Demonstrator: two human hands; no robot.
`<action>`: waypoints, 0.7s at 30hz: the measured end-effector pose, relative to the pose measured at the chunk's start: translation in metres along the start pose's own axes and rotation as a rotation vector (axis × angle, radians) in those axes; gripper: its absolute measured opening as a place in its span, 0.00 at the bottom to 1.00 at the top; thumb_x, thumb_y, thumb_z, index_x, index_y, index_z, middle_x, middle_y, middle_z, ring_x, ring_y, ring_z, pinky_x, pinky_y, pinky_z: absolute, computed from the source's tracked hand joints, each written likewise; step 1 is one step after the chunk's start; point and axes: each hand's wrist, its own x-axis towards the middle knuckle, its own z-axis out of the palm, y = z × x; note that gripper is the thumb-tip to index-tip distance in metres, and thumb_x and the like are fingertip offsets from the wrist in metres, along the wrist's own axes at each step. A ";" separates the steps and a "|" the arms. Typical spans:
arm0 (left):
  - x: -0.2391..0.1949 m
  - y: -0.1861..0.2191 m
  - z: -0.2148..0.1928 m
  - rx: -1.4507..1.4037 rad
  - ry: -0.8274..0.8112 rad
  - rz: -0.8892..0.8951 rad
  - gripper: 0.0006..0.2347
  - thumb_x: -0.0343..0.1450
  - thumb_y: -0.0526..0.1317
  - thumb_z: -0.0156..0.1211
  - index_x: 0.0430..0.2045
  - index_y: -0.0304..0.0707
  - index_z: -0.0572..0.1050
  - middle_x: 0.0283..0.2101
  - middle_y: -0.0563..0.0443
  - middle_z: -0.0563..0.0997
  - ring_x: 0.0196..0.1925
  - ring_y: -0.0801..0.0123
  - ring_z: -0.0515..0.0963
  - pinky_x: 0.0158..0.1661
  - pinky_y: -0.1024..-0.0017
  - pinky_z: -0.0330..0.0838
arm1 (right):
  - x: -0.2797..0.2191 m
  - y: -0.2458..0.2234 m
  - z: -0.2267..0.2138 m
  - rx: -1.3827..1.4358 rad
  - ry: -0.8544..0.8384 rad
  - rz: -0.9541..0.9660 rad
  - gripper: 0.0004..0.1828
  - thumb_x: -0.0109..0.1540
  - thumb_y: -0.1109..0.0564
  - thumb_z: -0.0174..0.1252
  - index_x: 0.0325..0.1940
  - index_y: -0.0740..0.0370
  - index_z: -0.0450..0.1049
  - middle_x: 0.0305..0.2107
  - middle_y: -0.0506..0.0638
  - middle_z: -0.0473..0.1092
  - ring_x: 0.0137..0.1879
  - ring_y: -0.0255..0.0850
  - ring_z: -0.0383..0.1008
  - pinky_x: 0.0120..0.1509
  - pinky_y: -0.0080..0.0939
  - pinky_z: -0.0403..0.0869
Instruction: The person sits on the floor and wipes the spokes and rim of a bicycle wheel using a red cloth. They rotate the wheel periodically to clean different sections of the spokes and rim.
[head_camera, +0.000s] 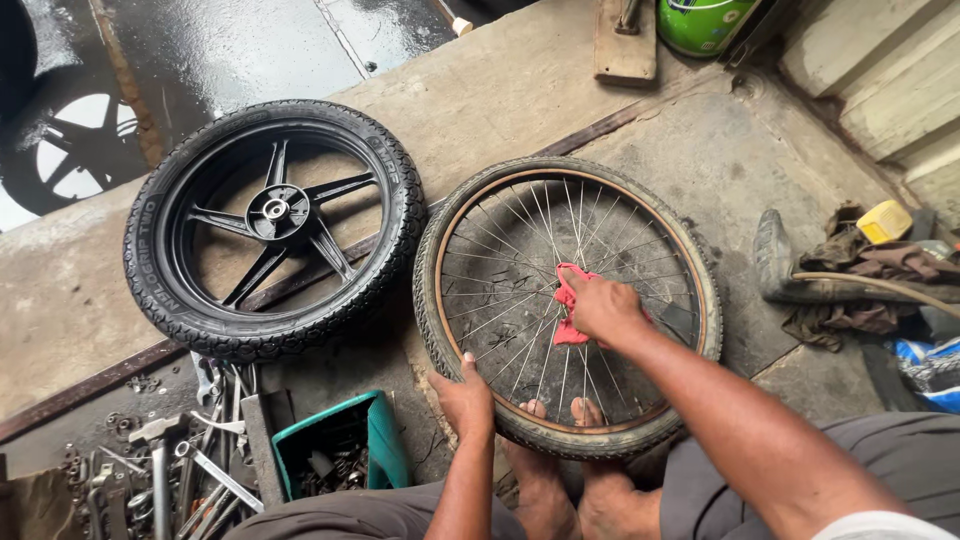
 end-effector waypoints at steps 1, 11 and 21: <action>-0.002 0.002 0.001 0.012 -0.019 -0.024 0.34 0.71 0.55 0.57 0.67 0.33 0.54 0.54 0.23 0.77 0.56 0.33 0.78 0.57 0.50 0.69 | 0.002 -0.006 0.005 -0.023 -0.009 0.017 0.36 0.58 0.37 0.63 0.67 0.49 0.66 0.49 0.57 0.78 0.54 0.52 0.81 0.55 0.54 0.79; 0.002 0.002 -0.006 0.037 -0.049 -0.039 0.36 0.71 0.55 0.56 0.69 0.35 0.51 0.55 0.24 0.77 0.57 0.34 0.77 0.59 0.51 0.68 | -0.018 -0.012 0.008 0.059 0.022 0.004 0.44 0.61 0.49 0.55 0.81 0.42 0.49 0.43 0.59 0.78 0.49 0.54 0.81 0.52 0.55 0.79; 0.010 -0.008 0.000 0.023 -0.025 0.046 0.36 0.70 0.55 0.60 0.65 0.27 0.55 0.55 0.21 0.76 0.56 0.32 0.77 0.58 0.51 0.69 | -0.006 0.013 0.041 0.614 -0.266 -0.277 0.41 0.58 0.41 0.57 0.75 0.46 0.59 0.48 0.57 0.77 0.51 0.56 0.79 0.55 0.51 0.77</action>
